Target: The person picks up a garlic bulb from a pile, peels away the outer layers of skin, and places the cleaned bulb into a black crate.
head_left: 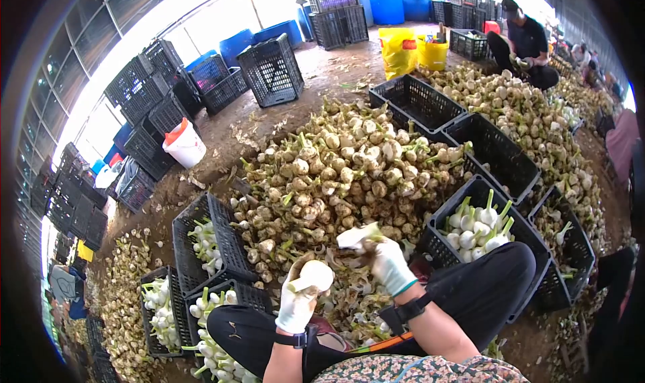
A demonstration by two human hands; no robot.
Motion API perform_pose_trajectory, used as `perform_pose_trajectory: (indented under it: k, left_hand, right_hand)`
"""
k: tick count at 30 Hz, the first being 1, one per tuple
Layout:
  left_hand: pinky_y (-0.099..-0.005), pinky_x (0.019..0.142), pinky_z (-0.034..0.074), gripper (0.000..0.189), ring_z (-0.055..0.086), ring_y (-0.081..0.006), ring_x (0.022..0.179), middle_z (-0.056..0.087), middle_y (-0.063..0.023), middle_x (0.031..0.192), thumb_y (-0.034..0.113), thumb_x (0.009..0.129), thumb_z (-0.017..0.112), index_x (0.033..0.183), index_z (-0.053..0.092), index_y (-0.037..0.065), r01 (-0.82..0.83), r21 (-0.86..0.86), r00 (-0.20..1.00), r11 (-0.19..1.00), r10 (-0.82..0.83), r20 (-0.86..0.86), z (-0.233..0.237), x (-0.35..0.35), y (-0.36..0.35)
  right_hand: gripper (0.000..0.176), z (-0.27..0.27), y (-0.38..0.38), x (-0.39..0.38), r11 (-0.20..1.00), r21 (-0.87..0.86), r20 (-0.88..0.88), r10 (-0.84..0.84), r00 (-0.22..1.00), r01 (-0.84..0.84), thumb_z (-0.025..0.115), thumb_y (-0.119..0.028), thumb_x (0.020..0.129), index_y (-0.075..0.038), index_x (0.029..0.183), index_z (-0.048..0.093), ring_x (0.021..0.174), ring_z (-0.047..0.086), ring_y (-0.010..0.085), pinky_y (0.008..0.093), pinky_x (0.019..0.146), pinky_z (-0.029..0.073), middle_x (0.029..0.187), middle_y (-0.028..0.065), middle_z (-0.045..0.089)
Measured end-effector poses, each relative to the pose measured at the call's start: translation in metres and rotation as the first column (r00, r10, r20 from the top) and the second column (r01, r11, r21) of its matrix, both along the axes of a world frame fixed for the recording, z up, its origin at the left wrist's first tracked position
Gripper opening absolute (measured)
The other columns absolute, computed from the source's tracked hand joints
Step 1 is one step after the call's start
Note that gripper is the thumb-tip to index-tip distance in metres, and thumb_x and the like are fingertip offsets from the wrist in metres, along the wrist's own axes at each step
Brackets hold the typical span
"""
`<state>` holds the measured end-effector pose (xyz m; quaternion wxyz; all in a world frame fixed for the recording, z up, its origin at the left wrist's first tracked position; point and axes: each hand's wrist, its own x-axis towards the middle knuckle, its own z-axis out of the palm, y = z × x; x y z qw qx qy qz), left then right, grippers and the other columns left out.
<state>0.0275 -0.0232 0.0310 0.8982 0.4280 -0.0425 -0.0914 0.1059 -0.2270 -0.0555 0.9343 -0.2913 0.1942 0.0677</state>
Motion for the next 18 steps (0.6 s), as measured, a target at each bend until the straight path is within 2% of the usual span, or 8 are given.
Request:
perform_pose_trajectory:
  k: [2,3,4,6,8,12,16,18]
  left_hand:
    - [-0.0311,0.073,0.058,0.072,0.066,-0.0238,0.101,0.061,-0.0106,0.119,0.002,0.077,0.079,0.139,0.044,0.005,0.016,0.009,1.0,1.0,-0.016,-0.015,0.007,-0.002,0.008]
    - [-0.0311,0.075,0.058,0.073,0.064,-0.0229,0.102,0.059,-0.01,0.122,0.001,0.077,0.078,0.14,0.043,0.005,-0.025,0.152,1.0,0.988,0.025,-0.002,0.005,-0.003,0.012]
    - [-0.031,0.077,0.058,0.074,0.063,-0.022,0.104,0.057,-0.0093,0.124,-0.001,0.077,0.077,0.141,0.041,0.005,-0.064,0.29,0.998,0.955,0.061,0.019,0.003,-0.002,0.015]
    - [-0.0316,0.088,0.054,0.079,0.059,-0.0207,0.11,0.052,-0.0081,0.129,-0.004,0.075,0.077,0.143,0.038,0.005,-0.054,0.432,0.998,0.9,0.053,0.014,0.005,-0.001,0.014]
    - [-0.0316,0.097,0.049,0.082,0.055,-0.0203,0.115,0.05,-0.0079,0.129,-0.008,0.073,0.074,0.144,0.036,0.005,-0.246,0.805,0.941,0.541,-0.065,0.331,0.0,0.001,0.013]
    - [-0.0309,0.099,0.047,0.079,0.054,-0.0194,0.115,0.05,-0.0093,0.128,-0.008,0.071,0.074,0.141,0.04,0.004,-0.172,0.727,0.969,0.665,-0.017,0.245,-0.002,0.0,0.004]
    - [-0.0315,0.097,0.049,0.076,0.056,-0.0204,0.113,0.053,-0.0107,0.125,-0.007,0.071,0.074,0.139,0.042,0.003,-0.201,0.878,0.948,0.435,-0.141,0.287,0.004,0.0,0.005]
    - [-0.0313,0.097,0.049,0.073,0.057,-0.0206,0.113,0.054,-0.0109,0.124,-0.006,0.073,0.073,0.139,0.042,0.003,-0.178,0.871,0.948,0.457,-0.156,0.276,0.004,-0.001,0.005]
  right_hand:
    - [0.019,-0.023,-0.023,0.005,0.923,-0.343,-0.07,0.161,0.984,-0.176,0.049,0.007,0.086,0.004,0.09,0.068,0.071,0.064,0.0183,0.0303,0.069,0.052,0.082,0.0121,0.07]
    - [0.031,-0.025,-0.031,-0.002,0.294,-0.883,-0.129,0.597,0.792,-0.366,0.064,-0.012,0.088,0.001,0.116,0.065,0.083,0.068,0.0239,0.0343,0.08,0.054,0.089,0.0088,0.071]
    - [0.041,0.004,-0.025,-0.012,-0.051,-0.925,-0.288,0.741,0.607,-0.377,0.069,-0.02,0.085,-0.002,0.122,0.064,0.094,0.068,0.0265,0.0363,0.086,0.053,0.101,0.0135,0.071]
    - [0.041,0.036,0.004,-0.034,-0.087,-0.975,0.104,0.633,0.767,0.205,0.073,-0.023,0.082,-0.003,0.118,0.067,0.102,0.066,0.0293,0.0378,0.089,0.051,0.109,0.0181,0.068]
    - [0.037,0.082,0.016,-0.037,0.34,-0.935,0.313,0.655,0.688,0.101,0.069,-0.025,0.082,-0.001,0.11,0.069,0.097,0.065,0.0351,0.0412,0.085,0.052,0.106,0.0209,0.066]
    - [0.028,0.109,0.018,-0.038,0.041,-0.963,0.194,0.787,0.585,0.265,0.065,-0.014,0.073,-0.002,0.098,0.07,0.087,0.065,0.0362,0.0426,0.079,0.053,0.096,0.0176,0.067]
    - [0.018,0.11,0.029,-0.047,-0.152,-0.916,0.124,0.774,0.621,0.372,0.062,-0.01,0.067,-0.003,0.083,0.068,0.081,0.064,0.0371,0.0449,0.074,0.052,0.085,0.0151,0.064]
    - [0.016,0.099,0.033,-0.046,-0.118,-0.905,0.193,0.742,0.642,0.408,0.061,-0.011,0.068,-0.001,0.081,0.064,0.08,0.062,0.0382,0.0452,0.073,0.051,0.082,0.0164,0.062]
